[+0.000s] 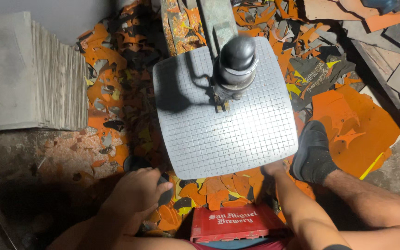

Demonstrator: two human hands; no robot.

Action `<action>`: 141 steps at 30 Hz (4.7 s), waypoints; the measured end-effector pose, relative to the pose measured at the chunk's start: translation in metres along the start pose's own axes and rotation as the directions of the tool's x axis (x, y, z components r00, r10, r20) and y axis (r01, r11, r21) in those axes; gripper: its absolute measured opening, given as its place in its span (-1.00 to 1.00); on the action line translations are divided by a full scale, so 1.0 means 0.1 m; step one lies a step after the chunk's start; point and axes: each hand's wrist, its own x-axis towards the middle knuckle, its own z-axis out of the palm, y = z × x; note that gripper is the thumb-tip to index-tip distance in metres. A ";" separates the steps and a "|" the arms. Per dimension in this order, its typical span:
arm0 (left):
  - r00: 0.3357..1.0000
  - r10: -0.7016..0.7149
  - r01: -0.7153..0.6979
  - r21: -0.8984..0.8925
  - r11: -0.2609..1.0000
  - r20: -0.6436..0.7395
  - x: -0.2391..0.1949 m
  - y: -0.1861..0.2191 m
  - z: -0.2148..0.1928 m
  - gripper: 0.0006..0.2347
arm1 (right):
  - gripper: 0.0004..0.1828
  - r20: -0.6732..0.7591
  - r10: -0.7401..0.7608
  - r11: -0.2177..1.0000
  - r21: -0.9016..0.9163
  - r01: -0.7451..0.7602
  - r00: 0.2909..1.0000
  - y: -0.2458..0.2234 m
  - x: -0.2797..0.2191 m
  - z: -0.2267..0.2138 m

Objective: The person uses a band saw to cut orange leather pieces on a gridded cutting mat. They guide the material through the blade, rotate it to follow curved outlines, and remove the cut pieces.

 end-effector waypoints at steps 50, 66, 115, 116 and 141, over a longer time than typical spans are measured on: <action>0.815 0.511 -0.548 -0.080 0.832 -0.272 -0.88 0.54 -0.63 -0.58 | -0.35 0.101 -0.538 0.804 0.360 0.474 0.837 -0.83 -0.66 -3.26; 0.376 0.536 -0.552 0.282 0.785 -0.755 -0.35 0.87 -0.36 -0.62 | -0.25 0.045 -0.743 0.571 -0.476 0.669 0.667 -2.15 -1.97 -3.04; 0.428 0.487 -0.465 0.277 0.841 -0.761 -0.18 1.06 -0.29 -0.53 | -0.18 0.187 -0.936 0.168 -0.509 0.844 0.298 -2.22 -1.61 -2.91; 0.434 0.480 -0.448 0.279 0.849 -0.762 -0.19 1.08 -0.29 -0.51 | -0.13 0.227 -0.908 0.185 -0.535 0.824 0.351 -2.23 -1.59 -2.96; 0.491 0.440 -0.394 0.259 0.882 -0.752 -0.19 1.07 -0.30 -0.47 | -0.03 0.169 -0.977 0.033 -0.479 0.877 0.129 -2.00 -1.84 -2.87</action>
